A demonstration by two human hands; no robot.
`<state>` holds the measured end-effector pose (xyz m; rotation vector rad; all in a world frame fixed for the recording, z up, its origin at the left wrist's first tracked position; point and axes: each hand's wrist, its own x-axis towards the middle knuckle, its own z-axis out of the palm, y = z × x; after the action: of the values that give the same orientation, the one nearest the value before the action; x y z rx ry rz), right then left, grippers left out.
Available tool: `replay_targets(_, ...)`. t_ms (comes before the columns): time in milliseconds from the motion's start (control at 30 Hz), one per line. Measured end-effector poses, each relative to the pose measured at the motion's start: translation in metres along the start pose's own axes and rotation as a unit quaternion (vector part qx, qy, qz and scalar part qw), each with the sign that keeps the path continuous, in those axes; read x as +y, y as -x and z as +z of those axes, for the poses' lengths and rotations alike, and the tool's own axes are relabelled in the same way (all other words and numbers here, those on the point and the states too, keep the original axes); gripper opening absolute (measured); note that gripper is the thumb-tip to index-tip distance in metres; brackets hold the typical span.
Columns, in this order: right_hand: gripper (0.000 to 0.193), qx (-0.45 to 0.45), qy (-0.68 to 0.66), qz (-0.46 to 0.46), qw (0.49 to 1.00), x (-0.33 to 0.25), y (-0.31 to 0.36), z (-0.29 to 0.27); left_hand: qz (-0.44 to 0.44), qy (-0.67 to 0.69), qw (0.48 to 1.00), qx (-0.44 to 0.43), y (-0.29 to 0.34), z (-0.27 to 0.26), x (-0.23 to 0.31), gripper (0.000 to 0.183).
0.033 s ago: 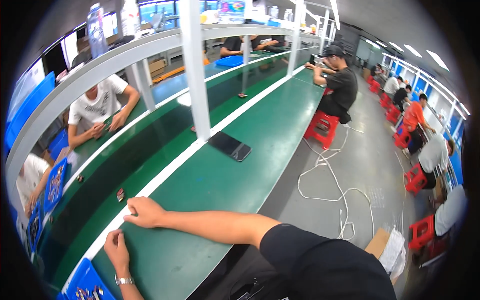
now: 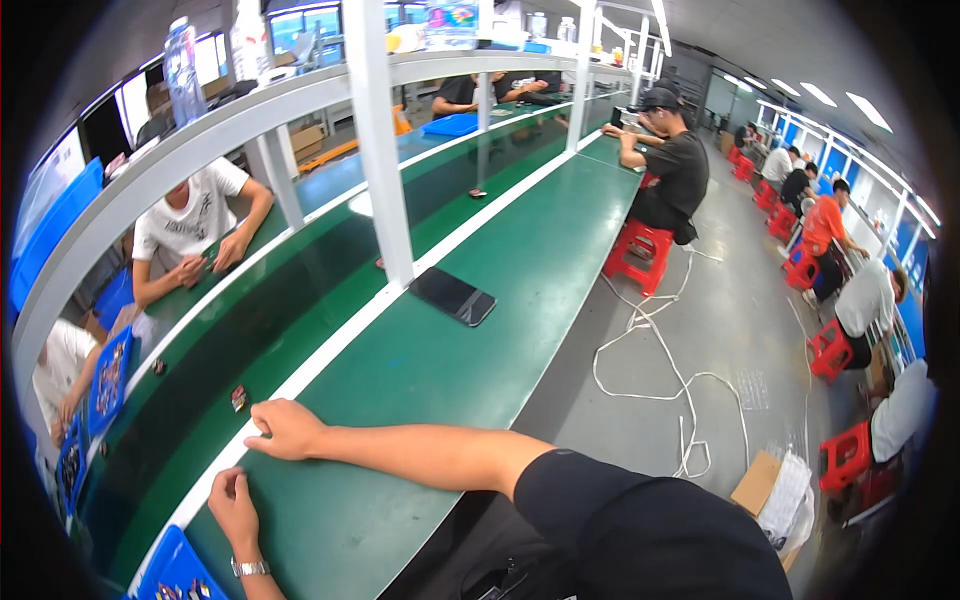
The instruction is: Assembling and inspecting small electronic components on a manufacturing assembly line.
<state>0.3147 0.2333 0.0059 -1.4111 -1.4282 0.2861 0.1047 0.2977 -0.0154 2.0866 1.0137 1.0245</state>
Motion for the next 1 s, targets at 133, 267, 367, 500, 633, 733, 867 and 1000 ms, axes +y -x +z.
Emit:
replay_targets(133,0.029,-0.018,0.043,0.028,0.999,0.023,-0.010,-0.009,-0.008,-0.013,1.000,-0.016,-0.007,0.008,0.004,0.009)
replay_targets(267,0.021,-0.006,0.037,-0.018,0.999,0.030,-0.009,-0.011,0.009,-0.016,1.000,-0.016,-0.009,0.016,0.011,0.007)
replay_targets(367,0.019,0.023,0.017,-0.192,0.981,-0.001,0.003,-0.004,0.067,-0.127,0.989,-0.046,-0.006,0.019,0.025,0.012)
replay_targets(500,0.023,-0.095,-0.014,-0.384,0.918,-0.076,0.049,0.031,0.254,-0.156,0.954,0.002,0.016,0.018,-0.012,0.019)
replay_targets(633,0.054,-0.202,-0.088,-0.480,0.849,-0.067,0.065,0.051,0.148,-0.367,0.917,-0.058,0.011,0.033,0.047,0.025)
replay_targets(733,0.060,-0.254,-0.038,-0.465,0.847,-0.067,0.058,0.035,0.189,-0.354,0.913,-0.064,0.011,0.035,0.050,0.029)
replay_targets(867,0.068,-0.273,-0.004,-0.447,0.852,-0.065,0.056,0.027,0.197,-0.376,0.900,-0.103,0.012,0.035,0.070,0.019)
replay_targets(1000,0.065,-0.280,0.050,-0.460,0.841,-0.065,0.058,0.038,0.182,-0.417,0.878,-0.149,0.014,0.033,0.069,0.025)
